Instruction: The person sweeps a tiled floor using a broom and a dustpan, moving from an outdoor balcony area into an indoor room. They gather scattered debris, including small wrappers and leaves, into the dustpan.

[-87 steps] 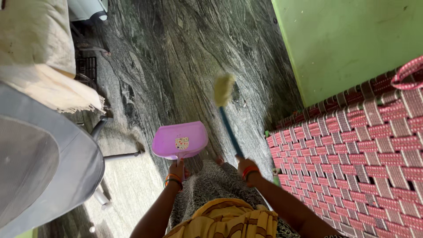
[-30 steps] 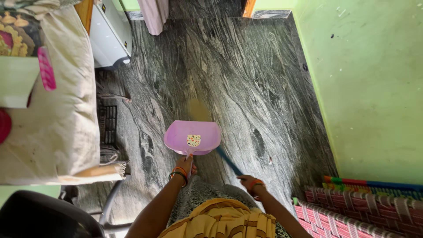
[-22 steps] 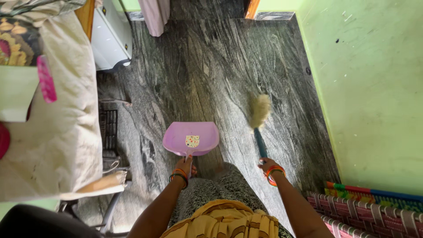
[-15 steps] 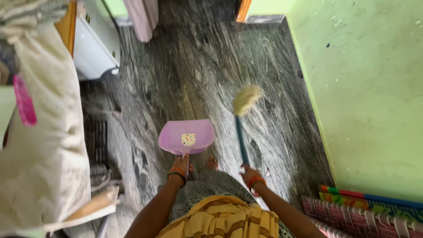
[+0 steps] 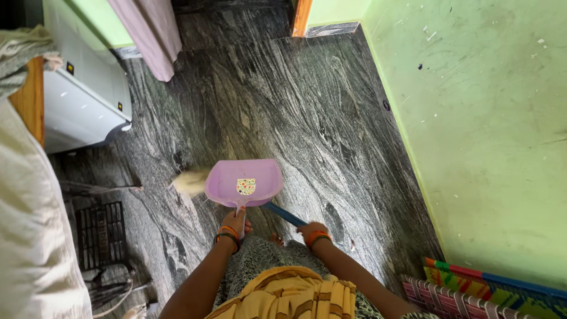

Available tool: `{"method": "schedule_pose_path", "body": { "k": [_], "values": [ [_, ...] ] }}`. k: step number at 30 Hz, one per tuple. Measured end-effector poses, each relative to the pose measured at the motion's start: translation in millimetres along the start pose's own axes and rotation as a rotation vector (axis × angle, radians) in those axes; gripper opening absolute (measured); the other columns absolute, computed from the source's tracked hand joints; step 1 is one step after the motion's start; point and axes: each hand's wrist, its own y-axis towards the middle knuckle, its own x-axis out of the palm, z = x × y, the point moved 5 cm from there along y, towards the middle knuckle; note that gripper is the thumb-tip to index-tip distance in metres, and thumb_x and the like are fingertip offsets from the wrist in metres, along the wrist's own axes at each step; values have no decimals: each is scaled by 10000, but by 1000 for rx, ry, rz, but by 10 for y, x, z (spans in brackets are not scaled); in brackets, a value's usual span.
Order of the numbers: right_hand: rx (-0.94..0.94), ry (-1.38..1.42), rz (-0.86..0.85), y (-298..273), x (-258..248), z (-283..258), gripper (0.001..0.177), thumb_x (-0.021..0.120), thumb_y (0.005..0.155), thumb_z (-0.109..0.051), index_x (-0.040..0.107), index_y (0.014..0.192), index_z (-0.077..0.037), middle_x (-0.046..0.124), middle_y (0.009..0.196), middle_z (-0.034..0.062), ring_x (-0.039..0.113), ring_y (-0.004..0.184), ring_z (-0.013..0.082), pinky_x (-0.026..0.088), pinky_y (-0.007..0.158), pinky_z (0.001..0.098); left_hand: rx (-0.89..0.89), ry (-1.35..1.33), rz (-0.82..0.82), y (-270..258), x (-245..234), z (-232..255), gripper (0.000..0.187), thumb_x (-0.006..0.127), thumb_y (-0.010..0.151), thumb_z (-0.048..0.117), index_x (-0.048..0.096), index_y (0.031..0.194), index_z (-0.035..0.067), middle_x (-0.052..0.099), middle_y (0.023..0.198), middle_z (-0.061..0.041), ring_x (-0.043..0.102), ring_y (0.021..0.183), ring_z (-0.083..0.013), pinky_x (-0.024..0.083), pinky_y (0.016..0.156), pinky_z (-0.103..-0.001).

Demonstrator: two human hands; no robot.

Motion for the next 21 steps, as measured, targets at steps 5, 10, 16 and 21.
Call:
{"method": "schedule_pose_path", "body": {
  "k": [5, 10, 16, 21],
  "values": [
    [4, 547, 27, 147, 165, 573, 315, 600, 1006, -285, 683, 1310, -304, 731, 1197, 80, 683, 894, 270, 562, 749, 416, -27, 41, -43, 226, 97, 226, 474, 551, 1017, 414, 587, 1124, -47, 641, 739, -158, 606, 523, -225, 610, 567, -408],
    [248, 1100, 87, 218, -41, 942, 404, 716, 965, -241, 664, 1365, -220, 717, 1159, 197, 609, 651, 254, 511, 557, 415, -86, 67, -104, 505, 137, 519, 454, 546, 1009, 418, 591, 1153, -11, 629, 733, -137, 599, 524, -211, 623, 588, -406],
    [451, 976, 221, 217, -749, 585, 629, 867, 827, -338, 587, 1381, -237, 766, 1064, 163, 708, 601, 228, 601, 595, 377, -52, 122, -232, 999, 91, 1195, 455, 559, 1021, 417, 614, 1135, -20, 612, 709, -123, 567, 508, -190, 620, 590, -411],
    [377, 791, 198, 305, -852, -553, 508, 738, 897, -288, 539, 1364, -281, 741, 1059, 160, 733, 682, 300, 598, 661, 408, 74, 302, -289, 1502, -177, 1948, 474, 547, 1039, 417, 584, 1071, -55, 637, 686, -152, 617, 512, -210, 576, 560, -403]
  ]
}}
